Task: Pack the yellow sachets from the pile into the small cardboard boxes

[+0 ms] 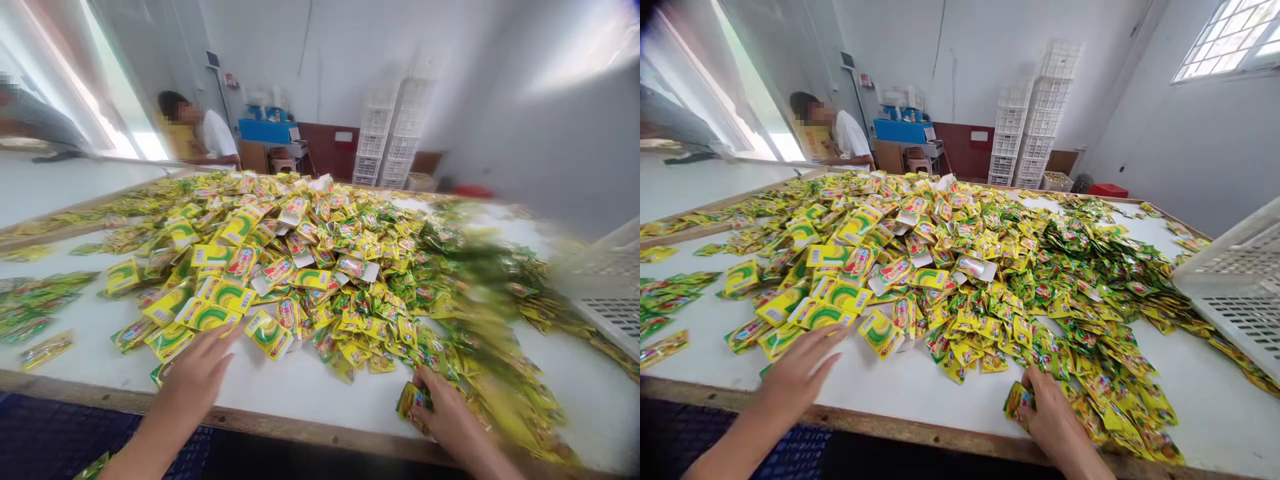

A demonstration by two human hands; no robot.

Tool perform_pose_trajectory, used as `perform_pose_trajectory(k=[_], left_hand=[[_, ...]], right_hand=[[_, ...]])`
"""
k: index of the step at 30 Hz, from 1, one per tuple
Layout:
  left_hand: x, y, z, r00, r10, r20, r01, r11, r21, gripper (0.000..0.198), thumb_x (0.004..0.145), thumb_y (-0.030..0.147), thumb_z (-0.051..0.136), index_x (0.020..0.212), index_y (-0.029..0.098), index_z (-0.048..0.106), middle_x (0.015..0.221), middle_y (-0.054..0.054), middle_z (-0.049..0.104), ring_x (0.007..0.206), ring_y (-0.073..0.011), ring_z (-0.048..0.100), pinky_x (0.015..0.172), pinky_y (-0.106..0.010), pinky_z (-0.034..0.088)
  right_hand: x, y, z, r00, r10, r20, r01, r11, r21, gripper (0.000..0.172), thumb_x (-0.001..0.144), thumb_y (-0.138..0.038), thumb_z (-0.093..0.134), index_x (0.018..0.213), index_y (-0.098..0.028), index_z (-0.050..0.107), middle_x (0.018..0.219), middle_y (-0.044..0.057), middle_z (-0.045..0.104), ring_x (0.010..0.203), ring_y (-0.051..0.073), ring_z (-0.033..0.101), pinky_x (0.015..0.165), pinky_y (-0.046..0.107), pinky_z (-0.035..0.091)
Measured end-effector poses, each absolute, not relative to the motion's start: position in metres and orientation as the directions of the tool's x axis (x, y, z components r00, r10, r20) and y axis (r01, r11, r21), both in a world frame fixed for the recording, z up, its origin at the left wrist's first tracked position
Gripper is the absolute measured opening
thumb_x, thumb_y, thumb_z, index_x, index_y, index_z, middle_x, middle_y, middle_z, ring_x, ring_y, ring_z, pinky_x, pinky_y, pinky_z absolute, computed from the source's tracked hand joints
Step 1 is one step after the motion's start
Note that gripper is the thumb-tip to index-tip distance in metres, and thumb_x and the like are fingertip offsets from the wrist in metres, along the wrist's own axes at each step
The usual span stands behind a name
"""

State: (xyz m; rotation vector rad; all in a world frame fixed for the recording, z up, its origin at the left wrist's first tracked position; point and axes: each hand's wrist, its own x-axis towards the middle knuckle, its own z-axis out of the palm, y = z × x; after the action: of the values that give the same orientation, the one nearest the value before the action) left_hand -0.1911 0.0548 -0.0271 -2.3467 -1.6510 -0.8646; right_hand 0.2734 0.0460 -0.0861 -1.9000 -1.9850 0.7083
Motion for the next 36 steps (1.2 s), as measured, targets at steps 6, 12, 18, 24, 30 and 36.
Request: perform_pose_trajectory(k=[6,12,18,24,30,36], left_hand=[[-0.153,0.113,-0.031,0.45,0.861,0.237,0.833,-0.501,0.235,0.07,0.078,-0.001,0.047,0.141,0.029,0.047,0.144,-0.006,0.053,0.137,-0.0269,0.041,0.115,-0.054,0.029],[-0.09,0.078,-0.043,0.199,0.98,0.015,0.24,-0.064,0.969,0.037,0.091,0.031,0.056,0.127,0.022,0.055,0.125,-0.008,0.068,0.112,-0.025,0.065,0.096,-0.04,0.054],[-0.022,0.051,-0.065,0.235,0.971,-0.037,0.01,0.035,0.999,0.027,0.087,0.033,0.063,0.112,0.024,0.065,0.118,-0.005,0.072,0.112,-0.0246,0.066,0.097,-0.037,0.053],[-0.024,0.046,-0.069,0.258,0.965,-0.035,0.036,0.027,0.999,0.03,0.09,0.033,0.059,0.119,0.028,0.062,0.122,-0.003,0.07,0.117,-0.0242,0.062,0.098,-0.037,0.051],[-0.017,0.038,-0.062,0.28,0.959,-0.053,0.028,0.047,0.998,0.028,0.092,0.035,0.056,0.118,0.026,0.061,0.121,-0.004,0.069,0.112,-0.0243,0.062,0.097,-0.035,0.048],[-0.017,0.032,-0.06,0.262,0.962,-0.075,-0.073,0.098,0.993,0.024,0.089,0.035,0.06,0.109,0.023,0.065,0.104,-0.004,0.072,0.102,-0.0241,0.063,0.091,-0.032,0.048]], right_hand=[[0.266,0.035,-0.087,-0.141,0.987,-0.08,0.713,0.045,-0.7,0.019,0.065,-0.015,0.066,0.081,-0.025,0.065,0.087,0.005,0.071,0.086,0.027,0.065,0.075,0.034,0.047],[0.207,0.056,-0.041,0.032,0.991,0.131,0.124,0.126,-0.984,0.027,0.086,-0.036,0.063,0.108,-0.022,0.057,0.093,0.007,0.07,0.081,0.023,0.066,0.071,0.033,0.052],[0.155,0.075,-0.02,-0.083,0.881,0.466,0.332,0.466,-0.821,0.015,0.085,-0.015,0.06,0.098,-0.022,0.061,0.091,0.004,0.065,0.087,0.021,0.058,0.08,0.034,0.046],[0.159,0.071,-0.015,-0.34,0.889,0.306,0.619,0.457,-0.639,0.02,0.075,-0.004,0.059,0.087,-0.02,0.062,0.088,0.005,0.061,0.087,0.021,0.053,0.073,0.031,0.042],[0.162,0.074,0.023,-0.567,0.818,0.09,0.688,0.531,-0.495,0.014,0.07,-0.008,0.063,0.078,-0.019,0.064,0.086,0.005,0.062,0.084,0.022,0.056,0.067,0.028,0.042],[0.172,0.076,0.029,-0.532,0.842,0.088,0.622,0.46,-0.634,0.019,0.085,-0.012,0.062,0.102,-0.022,0.064,0.089,0.0,0.065,0.084,0.016,0.059,0.073,0.024,0.043]])
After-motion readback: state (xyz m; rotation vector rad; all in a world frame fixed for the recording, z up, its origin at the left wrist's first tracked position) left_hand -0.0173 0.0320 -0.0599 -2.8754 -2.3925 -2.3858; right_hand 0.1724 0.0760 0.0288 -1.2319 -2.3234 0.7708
